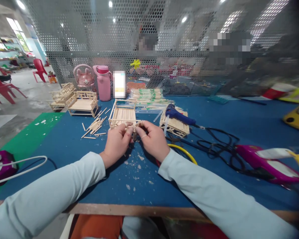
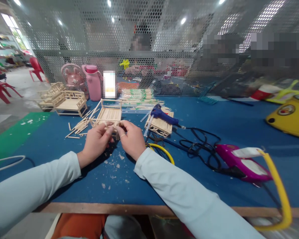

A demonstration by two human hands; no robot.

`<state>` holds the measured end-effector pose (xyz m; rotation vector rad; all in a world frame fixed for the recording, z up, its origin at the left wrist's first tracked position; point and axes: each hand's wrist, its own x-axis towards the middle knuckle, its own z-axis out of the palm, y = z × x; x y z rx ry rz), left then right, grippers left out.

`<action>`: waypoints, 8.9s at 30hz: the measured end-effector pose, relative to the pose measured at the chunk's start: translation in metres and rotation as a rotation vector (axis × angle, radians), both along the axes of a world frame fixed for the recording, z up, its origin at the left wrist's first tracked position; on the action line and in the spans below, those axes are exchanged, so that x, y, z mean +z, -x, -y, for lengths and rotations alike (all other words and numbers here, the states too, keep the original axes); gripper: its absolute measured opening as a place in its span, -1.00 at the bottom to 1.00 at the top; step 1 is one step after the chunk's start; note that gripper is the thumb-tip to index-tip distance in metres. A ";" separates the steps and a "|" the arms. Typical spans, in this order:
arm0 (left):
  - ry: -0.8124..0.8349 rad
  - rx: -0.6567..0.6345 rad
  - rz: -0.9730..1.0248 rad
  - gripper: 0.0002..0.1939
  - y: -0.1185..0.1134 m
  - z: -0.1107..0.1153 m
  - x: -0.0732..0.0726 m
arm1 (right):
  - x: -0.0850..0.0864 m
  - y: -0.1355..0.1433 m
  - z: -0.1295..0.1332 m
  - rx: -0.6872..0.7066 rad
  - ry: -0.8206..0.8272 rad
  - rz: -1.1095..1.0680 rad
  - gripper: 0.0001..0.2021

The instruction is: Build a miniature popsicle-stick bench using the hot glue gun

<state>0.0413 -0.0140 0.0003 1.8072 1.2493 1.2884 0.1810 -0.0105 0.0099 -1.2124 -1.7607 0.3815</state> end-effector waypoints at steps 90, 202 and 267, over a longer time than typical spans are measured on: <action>-0.037 -0.025 -0.267 -0.53 -0.002 0.008 -0.007 | -0.003 -0.009 -0.016 0.156 0.153 -0.130 -0.86; -0.149 0.302 0.186 -0.74 0.066 -0.002 0.021 | 0.007 -0.009 0.016 0.037 0.150 0.024 -0.72; -0.160 -0.246 -0.160 -0.55 0.048 0.030 -0.008 | 0.019 -0.006 0.026 0.312 -0.351 0.476 -0.84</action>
